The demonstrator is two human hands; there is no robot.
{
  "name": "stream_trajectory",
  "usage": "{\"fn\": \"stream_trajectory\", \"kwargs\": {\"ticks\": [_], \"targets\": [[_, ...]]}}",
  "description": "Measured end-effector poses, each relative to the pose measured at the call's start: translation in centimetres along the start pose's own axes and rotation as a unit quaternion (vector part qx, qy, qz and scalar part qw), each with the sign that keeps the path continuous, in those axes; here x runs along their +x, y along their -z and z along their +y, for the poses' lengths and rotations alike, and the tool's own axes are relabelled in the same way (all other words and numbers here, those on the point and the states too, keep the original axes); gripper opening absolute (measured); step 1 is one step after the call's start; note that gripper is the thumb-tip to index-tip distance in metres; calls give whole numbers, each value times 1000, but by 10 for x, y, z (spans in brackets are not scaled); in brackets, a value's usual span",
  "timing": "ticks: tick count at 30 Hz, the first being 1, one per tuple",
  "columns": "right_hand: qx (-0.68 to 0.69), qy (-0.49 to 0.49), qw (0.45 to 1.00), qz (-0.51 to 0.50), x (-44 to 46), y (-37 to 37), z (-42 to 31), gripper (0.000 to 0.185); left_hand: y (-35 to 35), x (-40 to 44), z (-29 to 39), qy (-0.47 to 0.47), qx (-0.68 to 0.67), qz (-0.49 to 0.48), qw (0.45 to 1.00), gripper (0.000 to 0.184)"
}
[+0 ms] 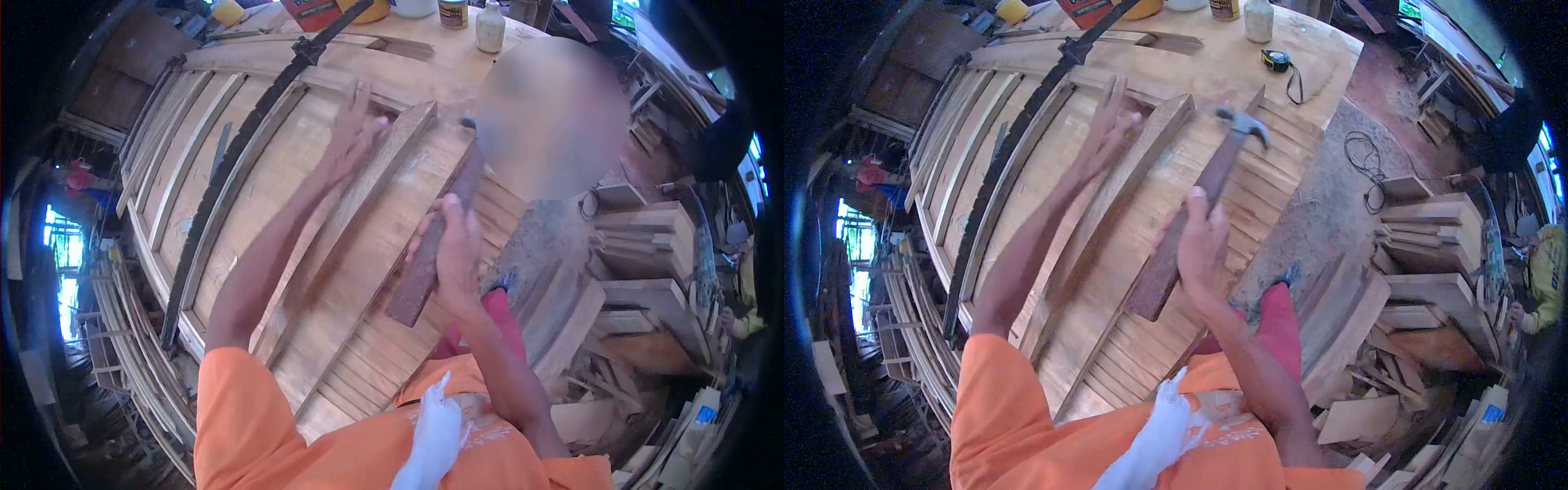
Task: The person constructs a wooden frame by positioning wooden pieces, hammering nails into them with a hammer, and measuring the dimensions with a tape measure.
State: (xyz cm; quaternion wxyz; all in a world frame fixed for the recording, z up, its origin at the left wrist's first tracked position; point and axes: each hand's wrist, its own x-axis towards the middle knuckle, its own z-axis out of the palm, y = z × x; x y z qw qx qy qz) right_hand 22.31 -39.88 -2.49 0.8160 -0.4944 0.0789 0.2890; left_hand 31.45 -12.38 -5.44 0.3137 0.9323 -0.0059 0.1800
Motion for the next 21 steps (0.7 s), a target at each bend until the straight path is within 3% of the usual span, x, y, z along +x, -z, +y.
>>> {"fn": "stream_trajectory", "kwargs": {"ticks": [1,3,4,6,8,10,12,14,15,17,18,20,21], "targets": [[31,20,998,45,-9,-2,-7,34,4,13,-11,1,-3,-1,1000,90],[54,41,994,88,-14,-5,-9,34,14,43,-28,-138,201,-113,963,79],[62,63,989,116,-14,-6,-8,33,16,53,-33,-194,160,-91,964,63],[68,88,984,142,-9,-10,1,33,16,60,-38,-191,140,-96,967,57],[-37,38,998,45,3,-17,21,32,14,63,-38,-192,122,-100,969,50],[-37,30,998,39,1,-23,8,32,8,65,-36,-242,116,-36,963,47],[-45,21,998,28,-2,-22,-2,32,9,69,-37,-241,116,-40,963,48],[70,114,980,148,-9,-14,-5,34,11,66,-39,-233,117,-46,964,48],[67,117,980,145,-9,-20,-6,34,10,66,-41,-219,129,-50,966,50],[120,164,951,232,-13,-31,-7,36,11,63,-47,-203,139,-53,968,52],[118,165,952,231,-9,-36,3,36,10,63,-48,-221,137,-43,965,51],[-63,35,997,20,2,-44,24,38,5,67,-47,-247,131,-33,959,51],[-61,38,997,26,-3,-43,17,38,4,66,-46,-244,128,-38,960,51]]}}
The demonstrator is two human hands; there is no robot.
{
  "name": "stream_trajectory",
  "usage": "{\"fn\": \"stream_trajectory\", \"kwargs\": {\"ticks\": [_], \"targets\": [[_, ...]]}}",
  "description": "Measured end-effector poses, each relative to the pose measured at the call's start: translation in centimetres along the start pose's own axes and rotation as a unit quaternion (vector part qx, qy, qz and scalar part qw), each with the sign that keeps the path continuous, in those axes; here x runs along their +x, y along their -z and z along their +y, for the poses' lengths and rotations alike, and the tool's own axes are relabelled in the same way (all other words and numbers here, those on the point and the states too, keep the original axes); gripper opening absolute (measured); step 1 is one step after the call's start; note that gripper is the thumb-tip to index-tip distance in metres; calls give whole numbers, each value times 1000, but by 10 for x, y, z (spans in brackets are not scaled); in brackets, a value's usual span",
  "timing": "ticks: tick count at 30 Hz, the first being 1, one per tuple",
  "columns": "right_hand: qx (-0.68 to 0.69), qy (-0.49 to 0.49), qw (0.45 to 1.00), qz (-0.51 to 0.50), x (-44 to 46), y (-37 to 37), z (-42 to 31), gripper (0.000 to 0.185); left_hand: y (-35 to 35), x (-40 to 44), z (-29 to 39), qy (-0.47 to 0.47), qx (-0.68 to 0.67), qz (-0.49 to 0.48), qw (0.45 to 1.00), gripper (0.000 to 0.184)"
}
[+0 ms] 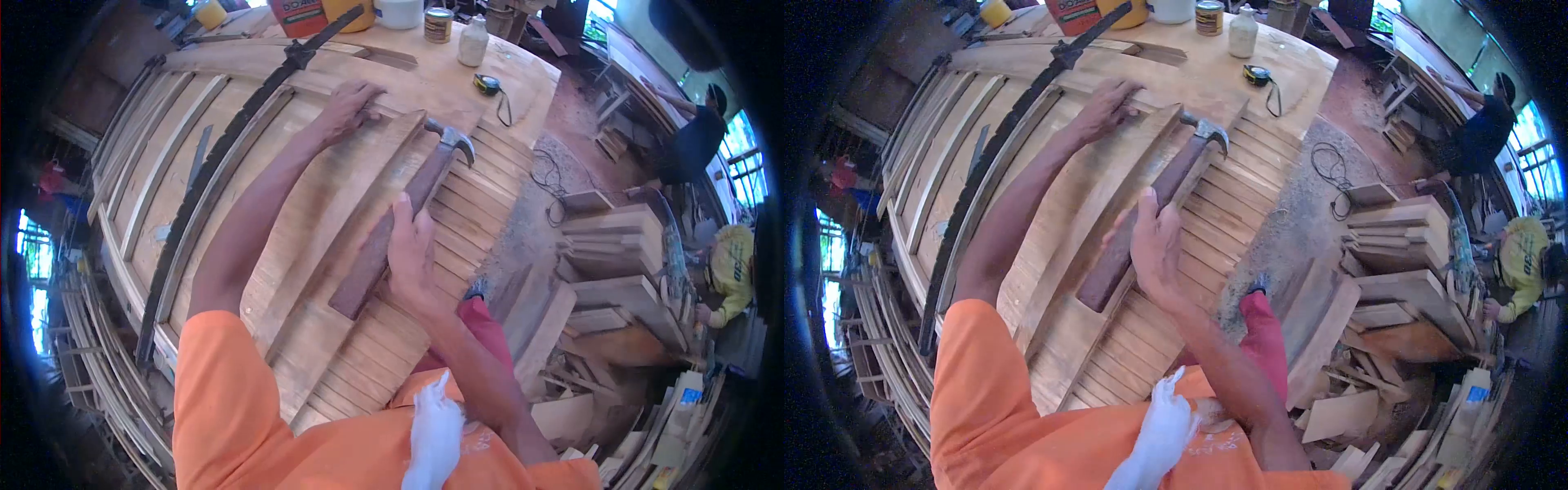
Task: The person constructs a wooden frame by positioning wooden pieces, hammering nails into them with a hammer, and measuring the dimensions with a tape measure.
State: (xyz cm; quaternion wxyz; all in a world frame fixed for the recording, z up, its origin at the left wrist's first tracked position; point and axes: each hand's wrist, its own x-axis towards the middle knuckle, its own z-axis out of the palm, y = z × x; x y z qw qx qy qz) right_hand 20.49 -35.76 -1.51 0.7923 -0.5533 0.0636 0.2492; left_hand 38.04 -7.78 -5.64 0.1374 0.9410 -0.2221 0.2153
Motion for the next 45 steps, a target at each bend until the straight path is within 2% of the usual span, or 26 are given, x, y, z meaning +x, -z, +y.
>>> {"fn": "stream_trajectory", "kwargs": {"ticks": [2,3,4,6,8,9,10,14,16,20,23,24,26,30,31,33,34,36,37,38,39,40,41,42,44,45], "targets": [[56,29,997,51,-4,-2,-16,47,0,0,-7,5,2,-2,1000,52],[86,85,989,91,-7,6,-20,46,1,-3,-3,3,-2,5,1000,52],[86,85,989,91,-5,10,-23,46,2,-2,-2,-1,-5,13,1000,51],[188,175,934,248,1,14,-25,48,3,-1,-2,1,-7,10,1000,51],[132,161,952,223,3,4,-5,49,3,-5,-3,6,-9,6,1000,51],[78,74,990,96,2,-13,4,51,3,-4,-4,13,-13,4,1000,50],[24,-16,999,-30,-1,-18,7,53,0,-1,-2,19,-19,1,1000,50],[43,5,998,40,-1,16,-16,54,-1,-2,-1,25,-4,1,1000,51],[145,181,947,224,4,28,-28,53,2,0,-2,28,5,-13,1000,50],[44,157,972,169,11,12,5,48,-2,2,-4,14,-2,-2,1000,49],[102,7,995,-12,12,7,-6,46,1,3,-4,-1,-4,26,1000,49],[100,0,995,-14,10,14,-7,46,2,-2,1,6,-5,22,1000,49],[224,167,946,165,13,37,-17,47,0,0,0,1,-8,17,1000,49],[123,154,956,215,14,14,4,47,1,1,-7,21,3,1,1000,49],[-62,158,977,129,28,8,29,47,-2,2,0,24,-17,-4,1000,48],[5,17,1000,-25,22,9,16,51,-10,7,2,-3,-5,1,1000,48],[-1,17,999,-35,15,9,0,51,-2,3,-1,-9,18,17,1000,49],[226,68,968,91,-1,17,-16,48,1,4,1,-27,5,25,999,49],[213,95,958,167,12,16,-3,45,1,1,2,-12,18,14,1000,46],[213,100,957,168,23,15,13,45,1,1,2,1,31,5,1000,44],[113,71,990,38,36,17,29,41,2,3,-5,-6,31,10,999,44],[12,33,996,-84,26,14,16,38,-2,2,-8,5,16,7,1000,44],[39,-31,997,-53,15,19,-1,40,-9,3,-7,15,2,3,1000,45],[39,-20,997,-58,12,22,-19,40,-1,14,-8,10,10,9,1000,45],[82,11,997,2,-11,50,-34,38,1,5,0,38,13,-37,998,48],[94,57,993,51,-25,59,-37,37,4,4,-2,41,17,-35,998,48]]}}
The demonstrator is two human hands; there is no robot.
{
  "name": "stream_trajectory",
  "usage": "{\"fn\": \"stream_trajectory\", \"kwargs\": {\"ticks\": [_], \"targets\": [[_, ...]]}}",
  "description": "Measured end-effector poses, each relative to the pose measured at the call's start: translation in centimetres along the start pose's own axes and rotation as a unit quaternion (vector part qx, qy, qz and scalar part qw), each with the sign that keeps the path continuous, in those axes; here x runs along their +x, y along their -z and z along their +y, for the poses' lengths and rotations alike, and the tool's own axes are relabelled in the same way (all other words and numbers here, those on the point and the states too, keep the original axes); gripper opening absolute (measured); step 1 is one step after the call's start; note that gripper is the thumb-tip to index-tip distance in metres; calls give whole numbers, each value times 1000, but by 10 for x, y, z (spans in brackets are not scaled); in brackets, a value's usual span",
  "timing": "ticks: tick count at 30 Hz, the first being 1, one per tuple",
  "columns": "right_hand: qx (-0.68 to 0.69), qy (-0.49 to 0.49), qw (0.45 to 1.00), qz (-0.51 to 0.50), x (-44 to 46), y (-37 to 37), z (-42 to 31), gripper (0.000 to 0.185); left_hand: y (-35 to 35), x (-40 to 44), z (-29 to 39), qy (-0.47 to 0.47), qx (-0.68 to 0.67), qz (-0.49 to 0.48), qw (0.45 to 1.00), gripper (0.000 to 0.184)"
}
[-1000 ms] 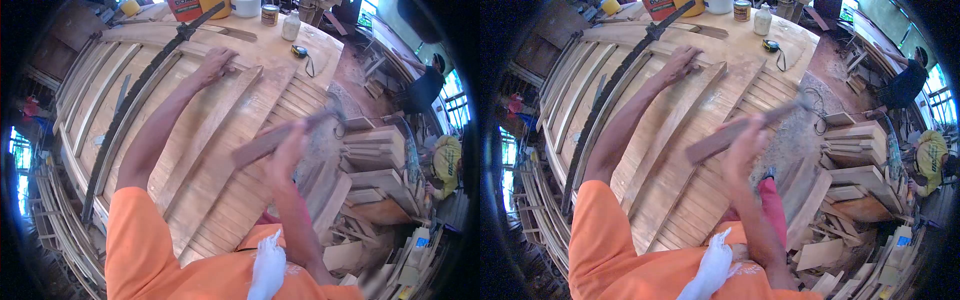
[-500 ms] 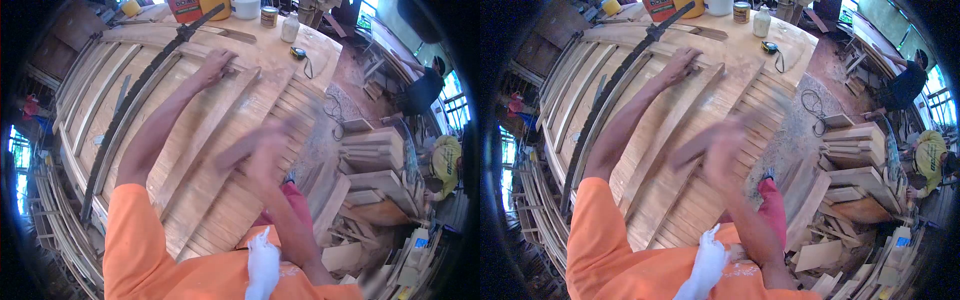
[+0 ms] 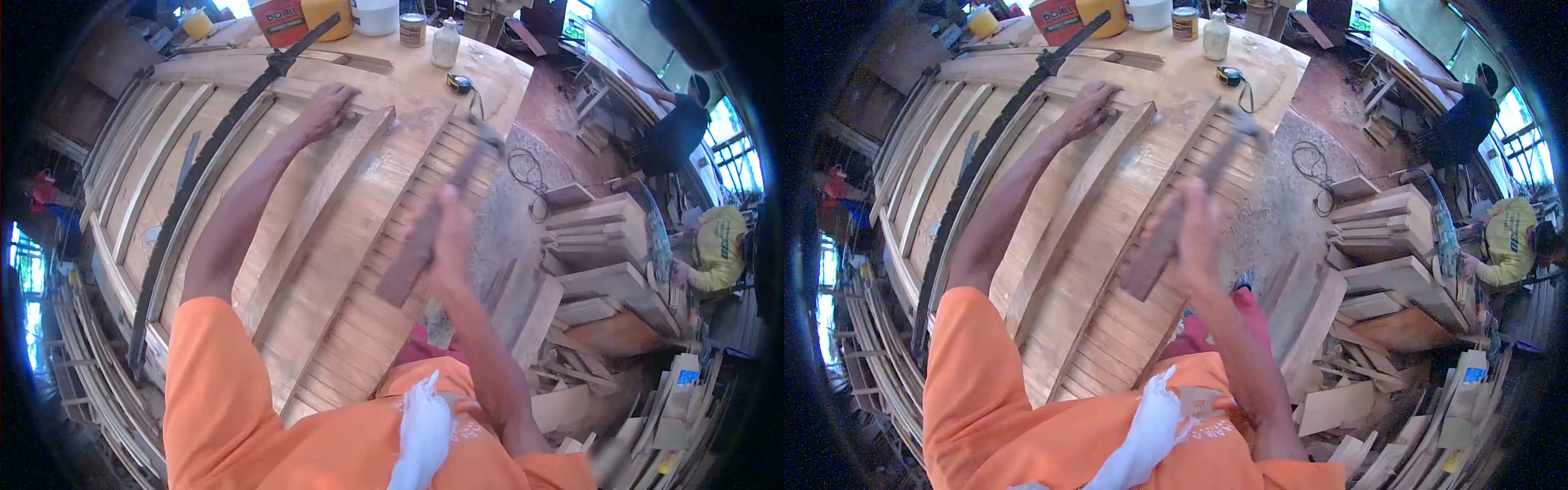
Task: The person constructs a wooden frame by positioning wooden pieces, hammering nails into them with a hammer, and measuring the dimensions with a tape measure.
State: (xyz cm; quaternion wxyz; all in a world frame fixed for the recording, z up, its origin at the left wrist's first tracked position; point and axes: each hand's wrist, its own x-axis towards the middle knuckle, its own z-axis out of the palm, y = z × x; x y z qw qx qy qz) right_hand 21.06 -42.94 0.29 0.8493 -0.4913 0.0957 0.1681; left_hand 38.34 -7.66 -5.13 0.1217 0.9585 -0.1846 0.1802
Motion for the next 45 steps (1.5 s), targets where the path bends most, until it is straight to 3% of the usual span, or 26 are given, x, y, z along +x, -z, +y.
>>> {"fn": "stream_trajectory", "kwargs": {"ticks": [3,5,7,9,12,14,17,19,21,25,27,29,30,32,36,39,41,43,45], "targets": [[-76,51,994,58,-12,84,-20,39,1,1,-2,-13,-8,-22,1000,54],[-190,72,975,83,-34,155,-50,34,6,-1,2,-55,-22,10,998,48],[-252,113,955,112,-42,212,-47,30,10,3,-4,-61,-28,-41,997,44],[-453,91,864,199,-74,282,-61,27,2,26,6,-91,-47,-68,992,48],[-600,129,752,241,-124,349,-66,37,-11,47,18,-103,-41,-84,990,54],[-616,116,733,265,-149,333,-71,40,-9,46,28,-99,-17,-99,990,58],[-571,100,785,219,-148,278,-89,39,8,31,45,-88,11,-121,989,65],[-514,98,847,95,-120,255,-100,39,20,16,60,-85,28,-136,987,69],[-527,160,835,3,-74,233,-102,39,31,-1,78,-79,37,-150,985,74],[-617,189,758,-90,-1,168,-137,46,62,-41,133,-53,36,-178,982,83],[-611,314,711,-153,43,142,-150,53,84,-73,179,21,9,-198,980,88],[-608,424,638,-209,86,115,-168,61,106,-100,219,162,-60,-197,965,93],[-616,427,618,-235,103,98,-178,60,115,-110,239,238,-103,-183,948,96],[-673,387,575,-257,128,64,-201,59,105,-143,259,326,-49,-171,929,99],[-687,351,519,-367,192,32,-210,60,69,-150,286,400,60,-158,901,109],[-602,397,524,-453,230,6,-212,63,52,-133,299,464,79,-117,874,111],[-524,396,586,-475,241,-10,-216,65,44,-123,304,494,79,-98,860,110],[-478,442,559,-514,273,-12,-197,65,43,-116,306,517,81,-82,848,109],[-632,332,405,-572,298,-8,-185,68,48,-110,310,516,61,-68,852,106]]}}
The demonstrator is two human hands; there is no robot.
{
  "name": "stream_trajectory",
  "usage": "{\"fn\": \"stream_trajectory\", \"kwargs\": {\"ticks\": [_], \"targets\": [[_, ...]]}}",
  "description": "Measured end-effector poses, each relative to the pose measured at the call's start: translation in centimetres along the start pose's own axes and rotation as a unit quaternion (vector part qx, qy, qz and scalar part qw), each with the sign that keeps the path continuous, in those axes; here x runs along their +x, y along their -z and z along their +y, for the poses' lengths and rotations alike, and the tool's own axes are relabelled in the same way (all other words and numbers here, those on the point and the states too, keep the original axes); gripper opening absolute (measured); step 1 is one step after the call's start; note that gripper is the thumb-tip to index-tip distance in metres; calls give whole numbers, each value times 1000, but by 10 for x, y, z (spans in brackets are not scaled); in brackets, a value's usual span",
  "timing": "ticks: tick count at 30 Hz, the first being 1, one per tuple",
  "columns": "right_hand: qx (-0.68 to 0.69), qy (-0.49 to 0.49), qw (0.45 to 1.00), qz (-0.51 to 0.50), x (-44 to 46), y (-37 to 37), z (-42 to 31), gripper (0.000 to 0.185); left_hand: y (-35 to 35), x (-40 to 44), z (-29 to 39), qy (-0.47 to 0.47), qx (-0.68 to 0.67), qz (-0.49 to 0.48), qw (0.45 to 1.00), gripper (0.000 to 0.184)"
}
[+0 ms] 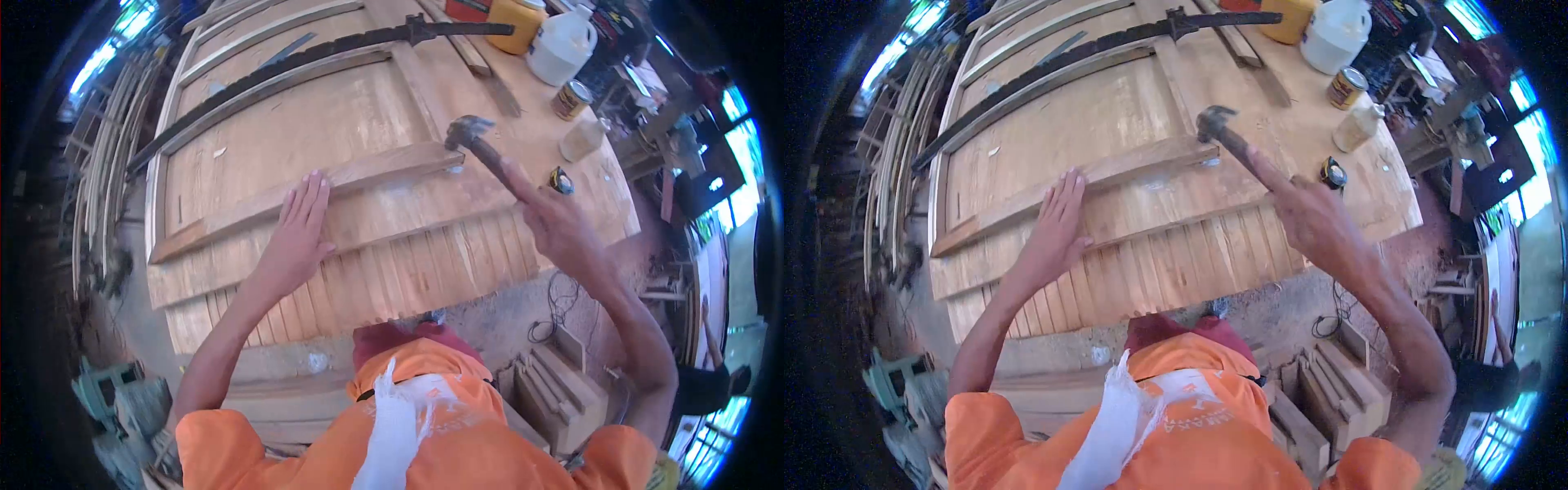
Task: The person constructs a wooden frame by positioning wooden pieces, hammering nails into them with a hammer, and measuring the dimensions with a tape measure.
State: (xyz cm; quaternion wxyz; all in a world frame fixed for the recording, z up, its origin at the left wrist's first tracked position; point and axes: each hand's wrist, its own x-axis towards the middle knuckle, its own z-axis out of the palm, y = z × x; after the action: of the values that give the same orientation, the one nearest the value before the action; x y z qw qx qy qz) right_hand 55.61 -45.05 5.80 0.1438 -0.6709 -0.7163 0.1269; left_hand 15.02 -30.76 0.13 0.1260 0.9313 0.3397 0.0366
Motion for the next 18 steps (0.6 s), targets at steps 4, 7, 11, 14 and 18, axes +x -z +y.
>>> {"fn": "stream_trajectory", "kwargs": {"ticks": [4,7,11,14,18], "targets": [[22,-29,997,-74,7,20,2,70,2,1,6,14,17,9,1000,104],[110,12,991,74,-12,-14,18,62,-7,1,-7,-8,-10,32,999,98],[382,-194,901,76,-52,-34,-22,59,-25,-5,-13,-52,-20,136,989,87],[529,-196,825,33,-74,-77,-20,64,-27,-19,-9,5,-4,130,992,84],[521,-214,826,-30,-92,-92,-43,63,-31,-64,2,41,-114,207,971,68]]}}
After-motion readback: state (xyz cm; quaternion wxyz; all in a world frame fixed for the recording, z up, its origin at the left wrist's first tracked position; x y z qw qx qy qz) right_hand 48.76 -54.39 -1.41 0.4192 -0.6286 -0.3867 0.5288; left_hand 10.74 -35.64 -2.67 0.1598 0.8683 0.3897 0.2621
